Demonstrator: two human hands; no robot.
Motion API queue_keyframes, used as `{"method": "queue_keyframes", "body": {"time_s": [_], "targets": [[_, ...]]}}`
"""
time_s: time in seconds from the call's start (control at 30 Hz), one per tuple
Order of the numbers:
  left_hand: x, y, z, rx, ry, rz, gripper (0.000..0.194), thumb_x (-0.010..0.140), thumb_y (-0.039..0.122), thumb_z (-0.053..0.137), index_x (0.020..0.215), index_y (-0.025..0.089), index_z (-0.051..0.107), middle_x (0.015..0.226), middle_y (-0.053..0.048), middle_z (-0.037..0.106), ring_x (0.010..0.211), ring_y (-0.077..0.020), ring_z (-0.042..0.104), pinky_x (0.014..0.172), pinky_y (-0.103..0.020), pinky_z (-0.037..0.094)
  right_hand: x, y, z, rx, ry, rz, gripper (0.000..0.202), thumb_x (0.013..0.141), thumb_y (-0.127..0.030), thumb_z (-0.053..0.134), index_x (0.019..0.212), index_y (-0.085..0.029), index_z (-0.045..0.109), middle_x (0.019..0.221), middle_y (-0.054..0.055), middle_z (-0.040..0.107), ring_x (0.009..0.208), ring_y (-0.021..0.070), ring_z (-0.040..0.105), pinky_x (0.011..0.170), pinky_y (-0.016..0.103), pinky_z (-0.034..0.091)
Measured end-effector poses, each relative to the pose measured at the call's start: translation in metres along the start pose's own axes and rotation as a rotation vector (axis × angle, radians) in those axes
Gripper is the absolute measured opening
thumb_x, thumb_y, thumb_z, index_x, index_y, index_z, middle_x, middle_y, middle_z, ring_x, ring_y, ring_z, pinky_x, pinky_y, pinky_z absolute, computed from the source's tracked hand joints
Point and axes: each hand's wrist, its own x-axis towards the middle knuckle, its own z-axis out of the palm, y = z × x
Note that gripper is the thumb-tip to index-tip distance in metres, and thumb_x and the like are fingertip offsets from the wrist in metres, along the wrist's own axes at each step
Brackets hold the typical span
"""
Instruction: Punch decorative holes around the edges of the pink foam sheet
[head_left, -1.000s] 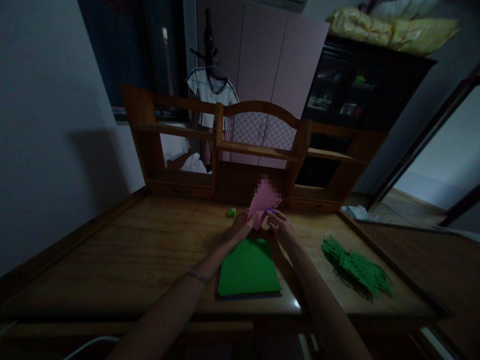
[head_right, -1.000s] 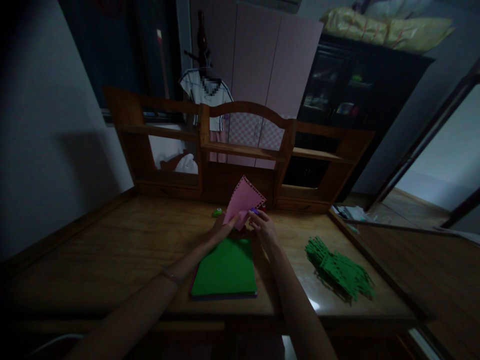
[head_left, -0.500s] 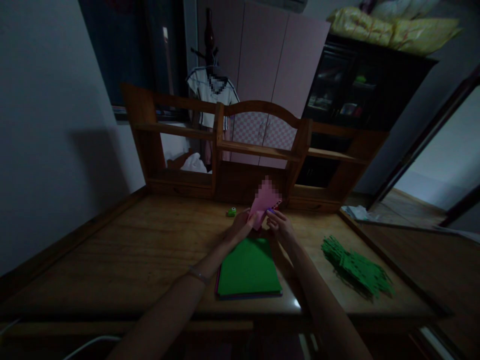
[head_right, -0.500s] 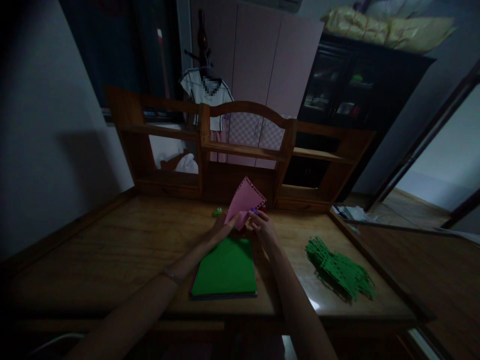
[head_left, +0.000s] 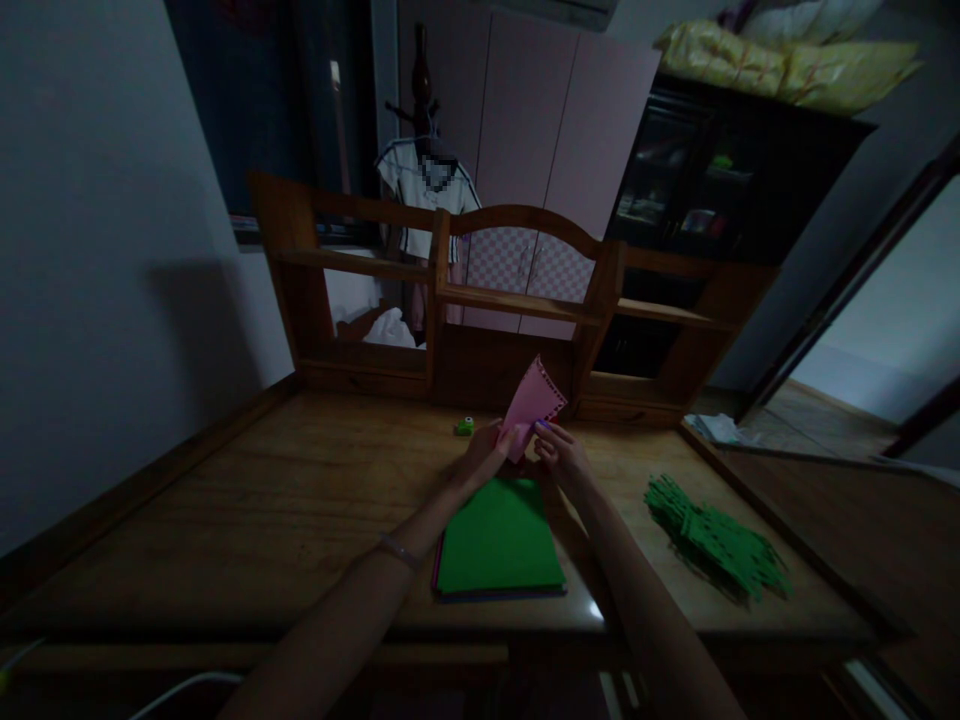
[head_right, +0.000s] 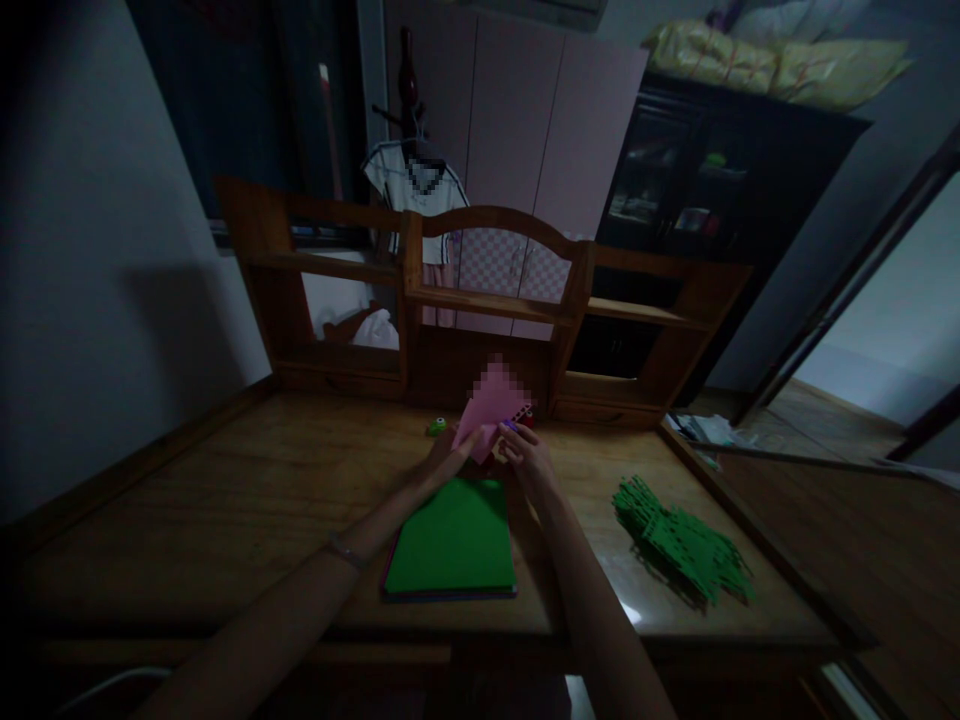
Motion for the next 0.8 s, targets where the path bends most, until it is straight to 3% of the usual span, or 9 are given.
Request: {"method": "queue_keyframes", "body": {"time_s": [0.8], "targets": [[-0.0016,0.0070,-0.0017,0.002,0.031,-0.050,0.036,0.087,0.040,0.043,0.093,0.014,0.068,0.087,-0.009,0.069,0.088,-0.0212,0.062,0.075,-0.029,0.050,-0.0028,-0.0027,0.0009,-0.003,-0.029,-0.011,0.025,0.059,-0.027,0.079,0.080,-0.021,0.067,0.078,-0.001,0.065,0.064,0.0095,0.058,0.059,0.021,0.045]]}}
